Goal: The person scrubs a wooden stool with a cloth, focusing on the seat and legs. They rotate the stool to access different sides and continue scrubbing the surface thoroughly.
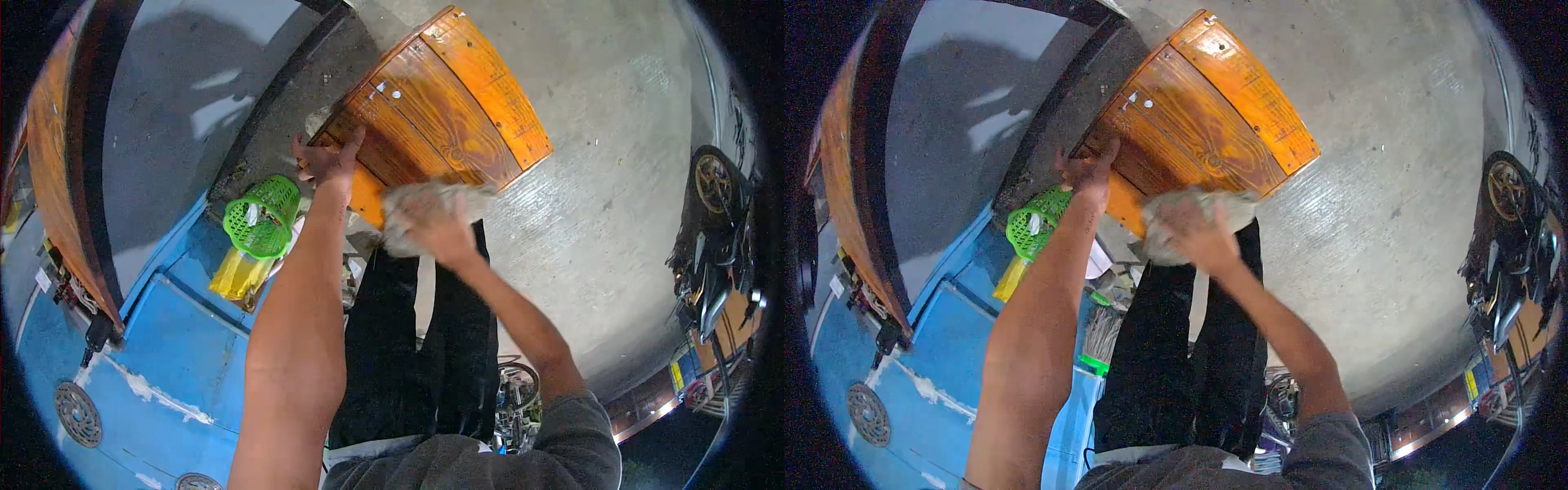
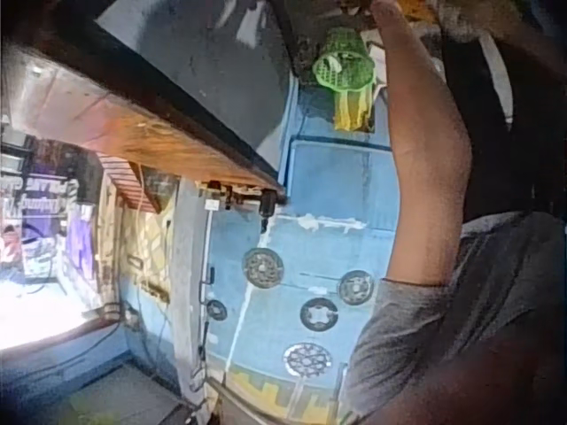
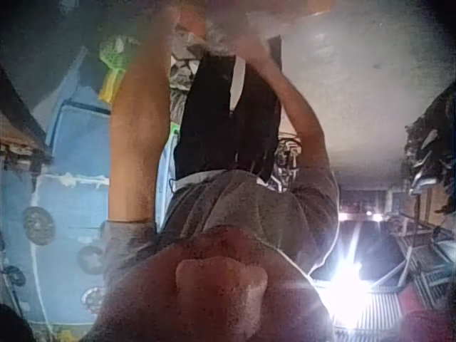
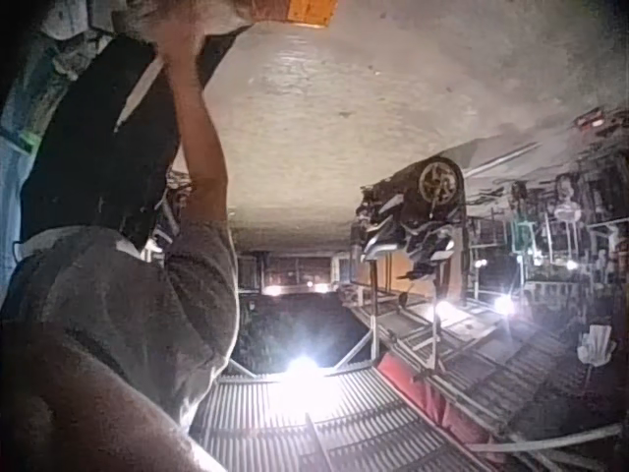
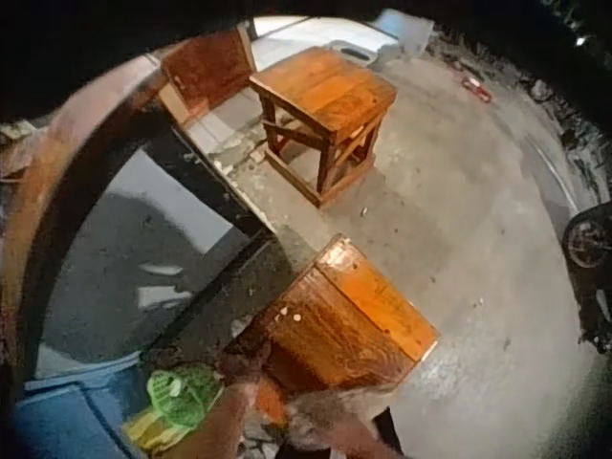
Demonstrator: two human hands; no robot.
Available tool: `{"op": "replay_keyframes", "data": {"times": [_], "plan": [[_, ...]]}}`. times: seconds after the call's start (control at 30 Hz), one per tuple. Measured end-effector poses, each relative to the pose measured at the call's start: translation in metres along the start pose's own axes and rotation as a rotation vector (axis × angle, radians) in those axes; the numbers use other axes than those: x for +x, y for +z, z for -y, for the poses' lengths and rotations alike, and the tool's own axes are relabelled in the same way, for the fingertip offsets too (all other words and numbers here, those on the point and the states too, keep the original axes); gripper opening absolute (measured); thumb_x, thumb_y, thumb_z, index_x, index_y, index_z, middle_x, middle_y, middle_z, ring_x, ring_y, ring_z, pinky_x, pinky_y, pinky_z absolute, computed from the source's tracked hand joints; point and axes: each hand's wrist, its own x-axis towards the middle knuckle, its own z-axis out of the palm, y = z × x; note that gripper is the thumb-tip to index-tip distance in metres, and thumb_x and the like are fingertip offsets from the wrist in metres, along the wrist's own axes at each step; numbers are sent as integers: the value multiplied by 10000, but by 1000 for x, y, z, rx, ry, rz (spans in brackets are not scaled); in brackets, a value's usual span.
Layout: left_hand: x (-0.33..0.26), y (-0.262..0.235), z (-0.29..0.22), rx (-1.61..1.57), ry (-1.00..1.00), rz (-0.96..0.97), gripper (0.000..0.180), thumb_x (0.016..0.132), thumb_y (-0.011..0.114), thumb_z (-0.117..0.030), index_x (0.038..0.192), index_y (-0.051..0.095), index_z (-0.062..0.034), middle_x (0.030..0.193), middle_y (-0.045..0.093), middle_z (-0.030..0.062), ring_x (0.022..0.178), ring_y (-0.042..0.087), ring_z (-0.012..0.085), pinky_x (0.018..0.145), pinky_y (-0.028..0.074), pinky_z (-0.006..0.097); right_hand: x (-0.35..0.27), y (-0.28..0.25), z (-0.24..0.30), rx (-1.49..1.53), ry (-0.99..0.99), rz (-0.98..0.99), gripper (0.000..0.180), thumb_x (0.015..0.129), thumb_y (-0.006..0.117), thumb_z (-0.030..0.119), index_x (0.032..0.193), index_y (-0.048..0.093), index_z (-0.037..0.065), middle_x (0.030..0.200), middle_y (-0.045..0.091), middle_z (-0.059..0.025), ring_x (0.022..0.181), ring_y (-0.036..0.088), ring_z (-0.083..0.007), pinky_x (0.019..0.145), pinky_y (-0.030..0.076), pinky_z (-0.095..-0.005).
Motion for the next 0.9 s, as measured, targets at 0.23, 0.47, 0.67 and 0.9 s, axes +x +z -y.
{"op": "replay_keyframes", "data": {"times": [0.23,0.47,0.67,0.9], "plan": [[0,1,-2,63,-24,-16,1294,517,971,-345,1482,145,-98,1455,357,181,1322,369,339,1139,278,469,64,-62,-150,-97,801,-548,575,955,488,443,1499,362,307,1574,287,-131,1464,196,-374,1063,108,-749],[3,-1,-4,79,-62,3,1282,530,965,-379,1480,149,-101,1425,361,211,1298,382,348,1115,311,494,102,-40,-10,-75,791,-353,577,895,555,337,1446,451,196,1492,390,-188,1440,251,-399,1116,143,-666],[0,1,-7,62,-99,-1,1261,556,937,-457,1472,119,-170,1404,322,251,1282,381,395,1094,337,506,36,5,59,25,-156,-126,574,847,628,369,1396,511,247,1484,435,-38,1417,334,-270,1119,242,-603],[15,0,12,120,-13,69,1345,558,922,-497,1485,-28,-281,1416,191,323,1302,309,483,1070,348,542,21,-42,-106,-189,459,-293,604,931,514,449,1469,422,192,1542,351,-113,1450,250,-330,1120,179,-628]]}}
